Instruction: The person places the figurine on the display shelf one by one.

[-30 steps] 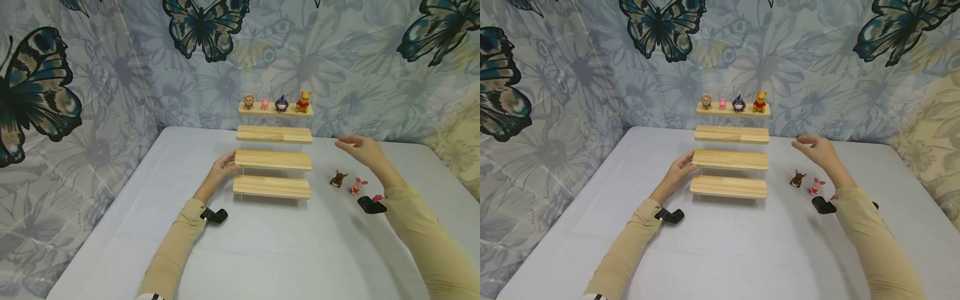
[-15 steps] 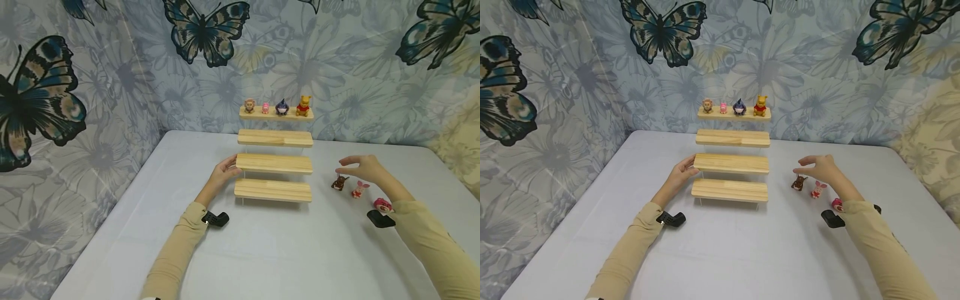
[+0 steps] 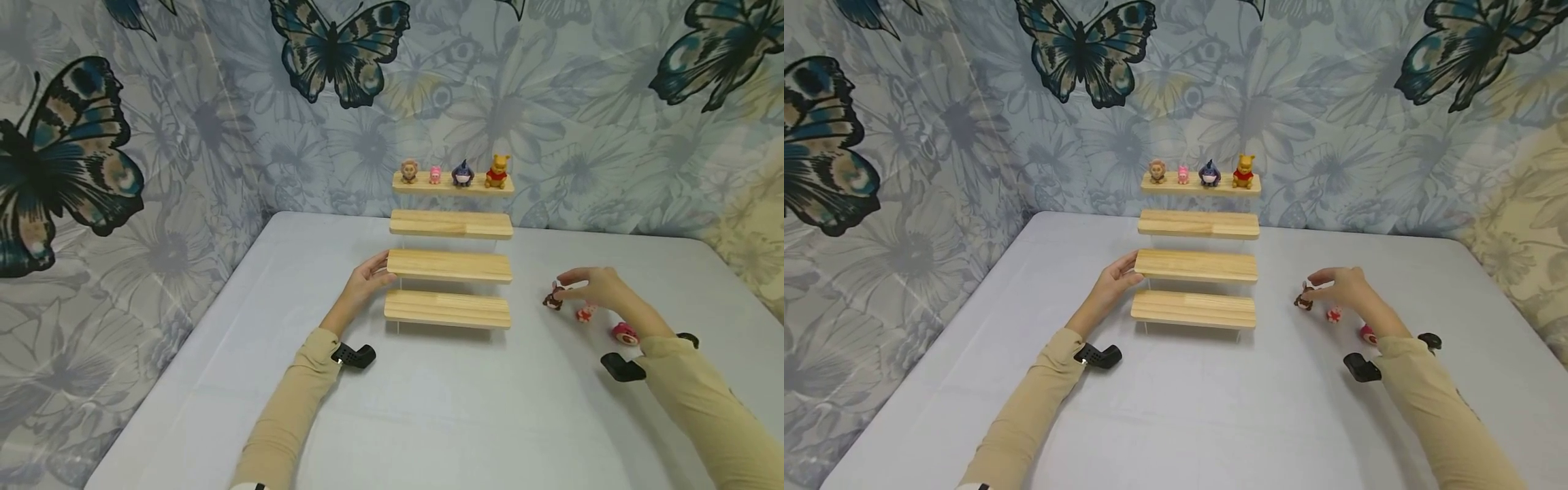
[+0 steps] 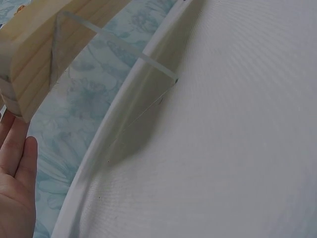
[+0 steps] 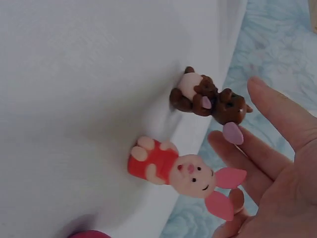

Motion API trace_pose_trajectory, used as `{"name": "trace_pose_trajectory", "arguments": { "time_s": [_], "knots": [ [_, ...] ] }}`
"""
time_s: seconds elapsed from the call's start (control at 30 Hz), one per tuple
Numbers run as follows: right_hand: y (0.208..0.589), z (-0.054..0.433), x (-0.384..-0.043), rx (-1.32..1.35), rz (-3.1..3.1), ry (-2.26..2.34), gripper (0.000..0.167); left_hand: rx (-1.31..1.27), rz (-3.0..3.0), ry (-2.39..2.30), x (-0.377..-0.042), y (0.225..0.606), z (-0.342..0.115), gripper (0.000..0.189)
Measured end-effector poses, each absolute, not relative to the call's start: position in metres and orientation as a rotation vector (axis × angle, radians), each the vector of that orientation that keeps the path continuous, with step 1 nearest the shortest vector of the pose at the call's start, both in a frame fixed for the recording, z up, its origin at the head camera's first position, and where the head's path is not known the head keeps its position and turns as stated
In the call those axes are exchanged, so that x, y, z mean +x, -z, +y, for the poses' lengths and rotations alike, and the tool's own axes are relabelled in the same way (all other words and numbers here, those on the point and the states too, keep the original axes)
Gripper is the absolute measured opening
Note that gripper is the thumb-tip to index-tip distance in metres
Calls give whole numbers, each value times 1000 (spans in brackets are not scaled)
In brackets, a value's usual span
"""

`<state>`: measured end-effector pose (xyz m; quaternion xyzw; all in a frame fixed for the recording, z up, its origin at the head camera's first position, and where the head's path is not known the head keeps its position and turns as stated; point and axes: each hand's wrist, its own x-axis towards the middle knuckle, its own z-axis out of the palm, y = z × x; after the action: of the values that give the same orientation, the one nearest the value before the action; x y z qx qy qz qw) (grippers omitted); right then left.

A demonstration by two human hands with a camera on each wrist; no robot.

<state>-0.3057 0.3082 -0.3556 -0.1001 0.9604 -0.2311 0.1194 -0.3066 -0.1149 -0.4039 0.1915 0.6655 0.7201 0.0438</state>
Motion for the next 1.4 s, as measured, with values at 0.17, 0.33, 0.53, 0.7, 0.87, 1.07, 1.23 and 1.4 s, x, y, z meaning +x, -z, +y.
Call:
{"name": "trace_pose_trajectory", "arguments": {
  "time_s": [0.17,0.33,0.53,0.7,0.87,1.07,1.23,1.4],
  "knots": [
    [362,313,-303,-284,2834,657,61,578,2047,-2173,-303,399,-114,55],
    [368,313,-303,-297,2855,692,54,582,2059,-2179,-304,400,-115,55],
    [373,312,-303,-289,2856,704,52,574,2062,-2179,-304,401,-115,55],
    [374,312,-302,-276,2856,739,52,575,2047,-2190,-303,401,-115,56],
    [376,312,-303,-258,2850,763,53,587,2025,-2201,-304,402,-117,56],
    [377,311,-305,-244,2834,791,51,569,2025,-2222,-315,414,-119,56],
    [375,311,-305,-251,2842,795,49,558,2048,-2216,-320,421,-119,56],
    [374,311,-307,-233,2838,785,53,574,2049,-2198,-314,412,-118,59]
  ]
}}
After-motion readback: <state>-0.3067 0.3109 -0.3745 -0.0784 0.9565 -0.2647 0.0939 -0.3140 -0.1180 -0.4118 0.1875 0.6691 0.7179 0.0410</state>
